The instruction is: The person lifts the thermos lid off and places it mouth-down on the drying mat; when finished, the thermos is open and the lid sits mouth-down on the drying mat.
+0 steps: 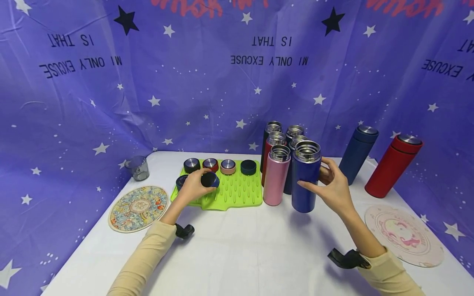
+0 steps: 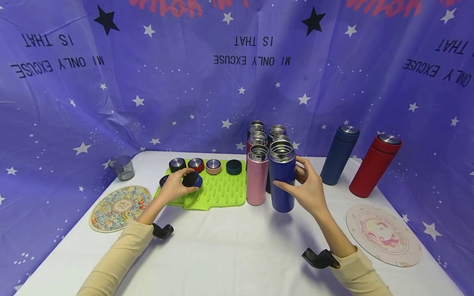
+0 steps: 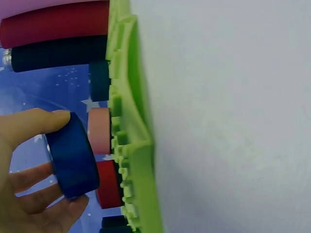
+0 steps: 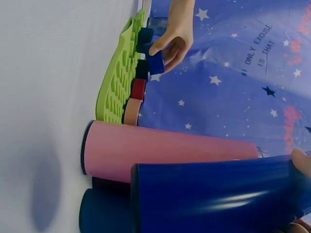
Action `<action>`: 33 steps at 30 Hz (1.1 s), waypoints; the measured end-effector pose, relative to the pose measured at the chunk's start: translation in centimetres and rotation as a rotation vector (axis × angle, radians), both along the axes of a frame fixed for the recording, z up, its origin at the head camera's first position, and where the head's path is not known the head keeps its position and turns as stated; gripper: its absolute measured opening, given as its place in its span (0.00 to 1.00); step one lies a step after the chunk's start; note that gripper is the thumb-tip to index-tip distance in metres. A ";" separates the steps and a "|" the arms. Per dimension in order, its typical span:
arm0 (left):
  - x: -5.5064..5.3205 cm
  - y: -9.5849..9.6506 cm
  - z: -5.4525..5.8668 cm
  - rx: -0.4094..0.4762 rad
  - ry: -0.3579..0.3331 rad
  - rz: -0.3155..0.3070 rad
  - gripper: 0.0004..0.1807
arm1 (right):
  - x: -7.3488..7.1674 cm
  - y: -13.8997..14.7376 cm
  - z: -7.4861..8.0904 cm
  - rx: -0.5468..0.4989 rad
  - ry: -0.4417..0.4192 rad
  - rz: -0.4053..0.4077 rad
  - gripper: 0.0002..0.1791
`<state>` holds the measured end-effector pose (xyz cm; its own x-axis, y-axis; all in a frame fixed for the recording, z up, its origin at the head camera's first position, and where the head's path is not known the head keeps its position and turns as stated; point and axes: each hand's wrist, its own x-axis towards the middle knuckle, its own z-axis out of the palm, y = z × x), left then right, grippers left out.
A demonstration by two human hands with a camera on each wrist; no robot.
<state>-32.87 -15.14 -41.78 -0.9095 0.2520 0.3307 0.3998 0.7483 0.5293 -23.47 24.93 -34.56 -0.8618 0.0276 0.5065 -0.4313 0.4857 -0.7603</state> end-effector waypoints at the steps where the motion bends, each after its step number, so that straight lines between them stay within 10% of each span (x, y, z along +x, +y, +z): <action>1: -0.1 0.1 -0.2 -0.005 -0.003 0.010 0.38 | 0.0 0.1 0.0 -0.010 -0.011 -0.009 0.44; 20: -1.8 0.0 -1.4 -0.119 -0.037 0.083 0.38 | -2.9 0.7 -3.8 -0.130 -0.074 -0.037 0.46; 33: -0.7 -0.2 -0.3 -0.120 -0.068 0.082 0.41 | -4.0 0.4 -5.6 -0.202 -0.104 -0.031 0.48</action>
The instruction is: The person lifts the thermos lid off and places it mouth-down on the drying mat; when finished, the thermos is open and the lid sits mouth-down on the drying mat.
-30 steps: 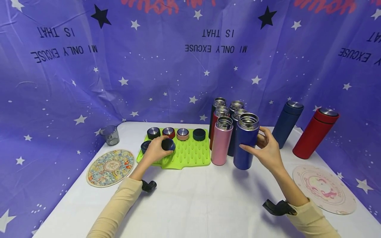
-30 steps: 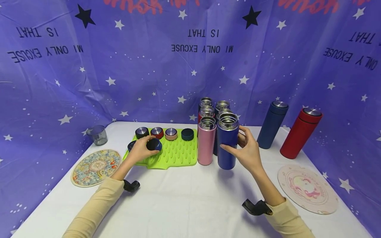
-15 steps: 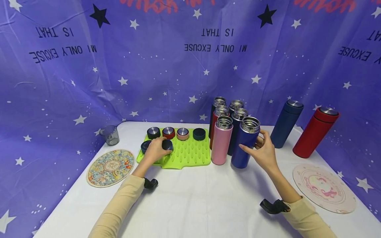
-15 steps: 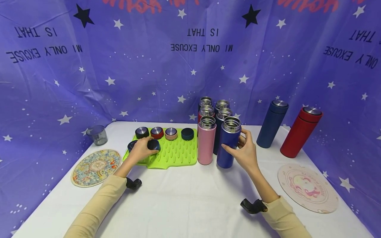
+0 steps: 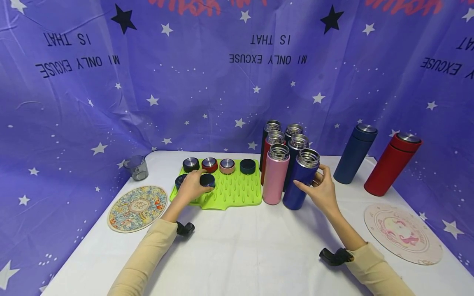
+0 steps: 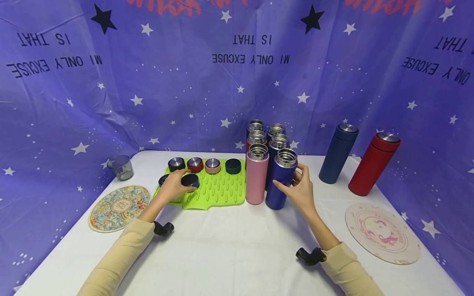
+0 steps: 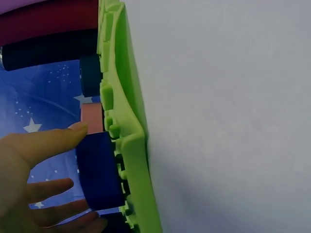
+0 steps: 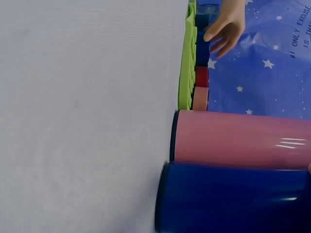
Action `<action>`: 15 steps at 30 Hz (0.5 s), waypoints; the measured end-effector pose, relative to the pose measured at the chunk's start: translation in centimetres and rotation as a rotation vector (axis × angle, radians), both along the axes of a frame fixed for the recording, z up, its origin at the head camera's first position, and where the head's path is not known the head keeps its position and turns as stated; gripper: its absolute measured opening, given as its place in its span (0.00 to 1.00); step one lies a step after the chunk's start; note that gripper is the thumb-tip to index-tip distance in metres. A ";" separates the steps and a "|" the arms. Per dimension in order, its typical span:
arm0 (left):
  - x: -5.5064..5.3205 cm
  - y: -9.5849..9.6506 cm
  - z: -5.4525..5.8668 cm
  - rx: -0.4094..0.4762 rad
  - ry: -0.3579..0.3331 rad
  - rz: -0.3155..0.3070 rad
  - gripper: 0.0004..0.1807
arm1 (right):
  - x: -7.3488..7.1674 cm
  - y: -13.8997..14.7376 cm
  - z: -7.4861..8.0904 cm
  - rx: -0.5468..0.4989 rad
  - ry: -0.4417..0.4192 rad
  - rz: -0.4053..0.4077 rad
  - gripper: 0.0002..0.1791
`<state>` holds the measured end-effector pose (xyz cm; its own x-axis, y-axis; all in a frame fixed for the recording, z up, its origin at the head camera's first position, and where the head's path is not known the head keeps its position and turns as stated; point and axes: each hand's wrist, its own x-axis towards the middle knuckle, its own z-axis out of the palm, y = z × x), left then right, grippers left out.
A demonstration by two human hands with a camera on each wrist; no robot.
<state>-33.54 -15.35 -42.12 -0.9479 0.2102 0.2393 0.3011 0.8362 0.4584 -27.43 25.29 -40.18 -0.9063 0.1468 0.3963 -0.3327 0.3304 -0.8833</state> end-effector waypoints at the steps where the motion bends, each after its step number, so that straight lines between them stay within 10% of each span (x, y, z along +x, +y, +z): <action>1: 0.3 -0.1 0.1 0.000 0.015 -0.001 0.40 | 0.0 0.0 0.0 0.005 0.003 0.002 0.48; 15: 4.5 -1.2 0.8 0.021 0.111 -0.087 0.34 | 0.4 0.2 0.3 0.118 0.003 0.003 0.49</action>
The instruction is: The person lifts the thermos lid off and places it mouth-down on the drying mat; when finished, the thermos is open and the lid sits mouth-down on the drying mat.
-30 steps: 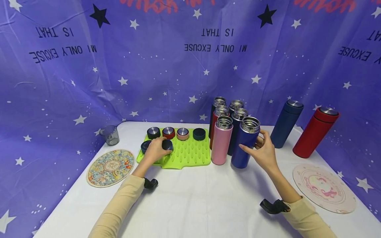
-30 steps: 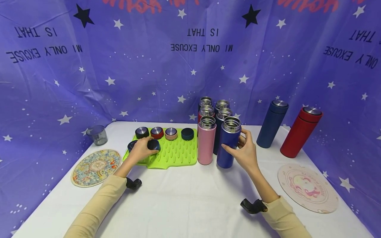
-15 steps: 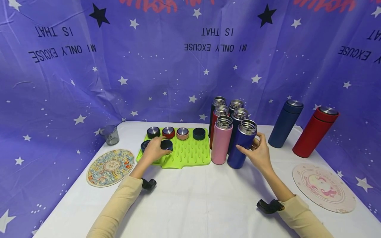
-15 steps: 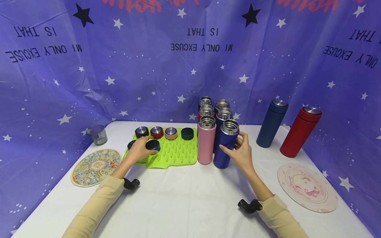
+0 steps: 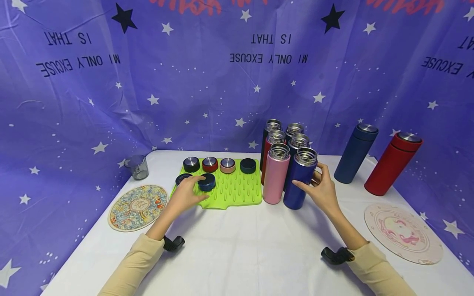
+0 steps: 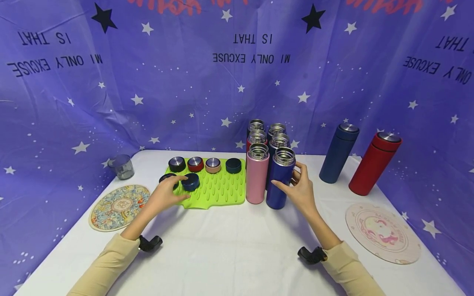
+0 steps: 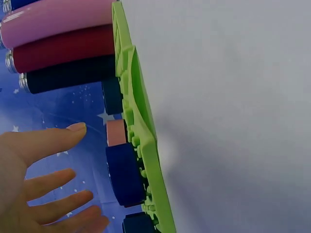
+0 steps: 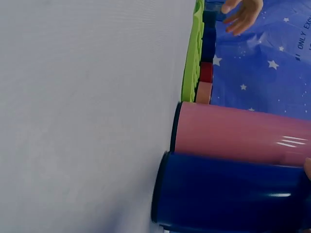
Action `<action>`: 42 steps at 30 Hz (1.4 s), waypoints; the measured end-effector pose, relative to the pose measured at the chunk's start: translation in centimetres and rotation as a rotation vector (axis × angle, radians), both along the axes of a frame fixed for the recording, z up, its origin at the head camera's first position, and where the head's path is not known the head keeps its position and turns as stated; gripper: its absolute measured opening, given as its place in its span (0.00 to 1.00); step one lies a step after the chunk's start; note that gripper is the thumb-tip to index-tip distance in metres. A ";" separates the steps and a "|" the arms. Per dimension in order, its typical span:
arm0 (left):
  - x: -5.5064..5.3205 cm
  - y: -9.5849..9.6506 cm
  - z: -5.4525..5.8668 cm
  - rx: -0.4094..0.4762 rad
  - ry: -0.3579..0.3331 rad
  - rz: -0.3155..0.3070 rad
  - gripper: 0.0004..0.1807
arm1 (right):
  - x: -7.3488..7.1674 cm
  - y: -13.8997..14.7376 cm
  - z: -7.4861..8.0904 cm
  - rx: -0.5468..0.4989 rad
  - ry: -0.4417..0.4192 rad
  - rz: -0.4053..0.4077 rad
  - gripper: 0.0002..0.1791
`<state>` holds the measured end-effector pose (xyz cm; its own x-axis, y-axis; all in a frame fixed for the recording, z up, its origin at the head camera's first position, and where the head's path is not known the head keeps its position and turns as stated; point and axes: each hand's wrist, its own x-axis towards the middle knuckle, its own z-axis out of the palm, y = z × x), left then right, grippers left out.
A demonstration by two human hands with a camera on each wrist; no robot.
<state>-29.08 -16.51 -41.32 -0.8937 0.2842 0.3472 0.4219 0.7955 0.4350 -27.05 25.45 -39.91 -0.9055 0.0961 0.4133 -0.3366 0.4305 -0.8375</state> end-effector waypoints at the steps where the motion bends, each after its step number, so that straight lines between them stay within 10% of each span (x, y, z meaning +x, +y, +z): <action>1: 0.2 0.0 0.0 -0.001 -0.016 -0.008 0.34 | 0.1 0.1 0.1 0.007 -0.006 0.002 0.49; 11: 1.1 -0.7 -0.8 -0.059 -0.129 -0.032 0.29 | 0.8 3.2 0.3 0.064 0.073 0.039 0.37; 21: 1.2 -1.3 -1.4 -0.118 -0.206 -0.025 0.28 | 0.6 7.4 1.1 0.107 0.035 -0.185 0.37; 42: 1.0 -1.3 -1.5 -0.118 -0.226 -0.011 0.28 | -5.4 13.5 2.0 -0.147 0.157 -0.550 0.47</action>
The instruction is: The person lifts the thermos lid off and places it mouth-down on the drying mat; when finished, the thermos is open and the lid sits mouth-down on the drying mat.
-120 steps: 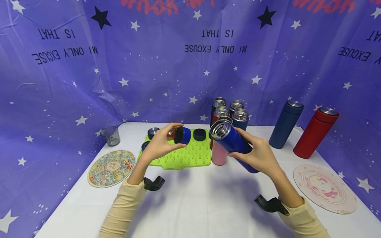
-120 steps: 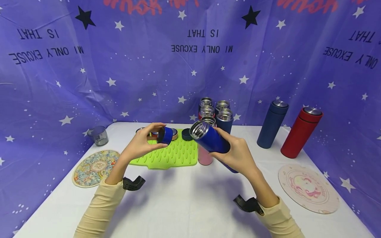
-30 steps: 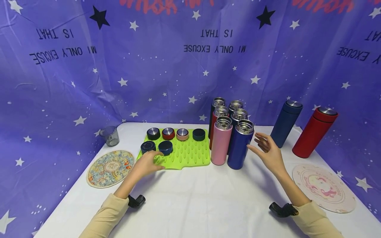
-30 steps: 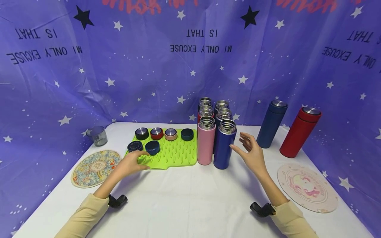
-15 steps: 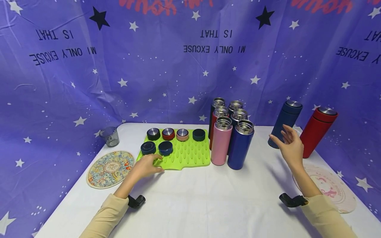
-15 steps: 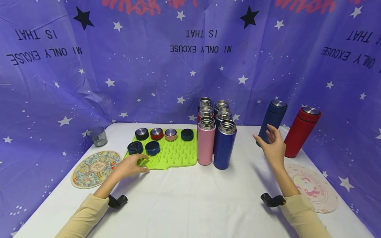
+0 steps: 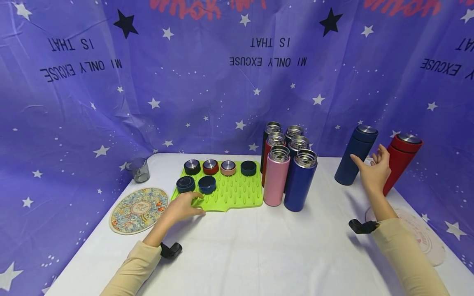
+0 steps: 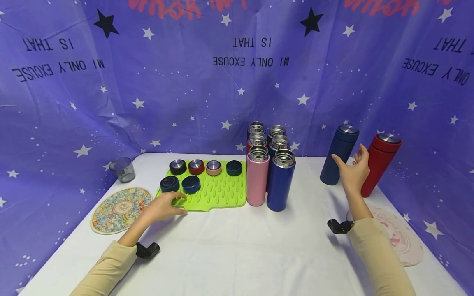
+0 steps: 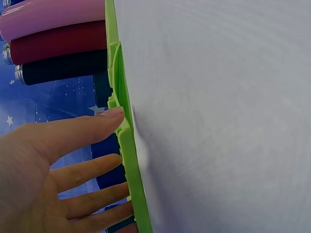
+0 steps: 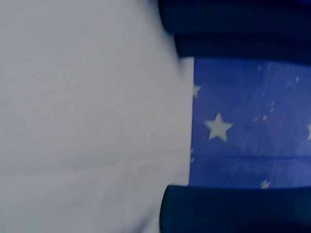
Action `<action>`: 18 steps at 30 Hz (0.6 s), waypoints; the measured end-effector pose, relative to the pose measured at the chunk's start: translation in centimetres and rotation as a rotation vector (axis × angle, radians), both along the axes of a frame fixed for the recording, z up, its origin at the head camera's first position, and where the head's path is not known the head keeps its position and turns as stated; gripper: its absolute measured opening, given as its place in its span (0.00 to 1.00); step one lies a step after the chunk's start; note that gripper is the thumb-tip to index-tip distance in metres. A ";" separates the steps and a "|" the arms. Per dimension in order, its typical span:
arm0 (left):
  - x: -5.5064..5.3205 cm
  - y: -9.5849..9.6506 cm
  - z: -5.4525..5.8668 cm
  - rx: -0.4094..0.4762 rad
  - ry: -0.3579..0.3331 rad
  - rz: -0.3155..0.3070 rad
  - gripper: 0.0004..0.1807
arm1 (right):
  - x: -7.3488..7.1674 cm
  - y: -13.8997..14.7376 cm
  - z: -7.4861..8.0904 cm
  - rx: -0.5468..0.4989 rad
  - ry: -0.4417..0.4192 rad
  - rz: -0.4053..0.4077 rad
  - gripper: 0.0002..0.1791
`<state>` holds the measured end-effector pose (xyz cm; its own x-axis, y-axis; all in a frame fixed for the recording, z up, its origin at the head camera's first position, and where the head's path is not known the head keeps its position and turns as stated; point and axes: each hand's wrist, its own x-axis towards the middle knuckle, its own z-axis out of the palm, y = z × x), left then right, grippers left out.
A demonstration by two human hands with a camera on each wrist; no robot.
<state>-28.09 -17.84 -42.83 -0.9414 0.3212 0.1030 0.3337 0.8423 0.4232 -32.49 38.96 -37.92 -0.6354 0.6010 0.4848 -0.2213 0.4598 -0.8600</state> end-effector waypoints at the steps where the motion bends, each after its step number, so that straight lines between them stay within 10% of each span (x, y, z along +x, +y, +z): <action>1: 0.0 0.0 0.0 -0.001 0.000 -0.001 0.28 | -0.3 0.2 -0.1 -0.005 -0.007 -0.005 0.48; 18: -0.1 -0.1 -0.1 0.015 0.024 0.004 0.28 | -3.3 2.3 -2.2 -0.052 -0.121 -0.013 0.53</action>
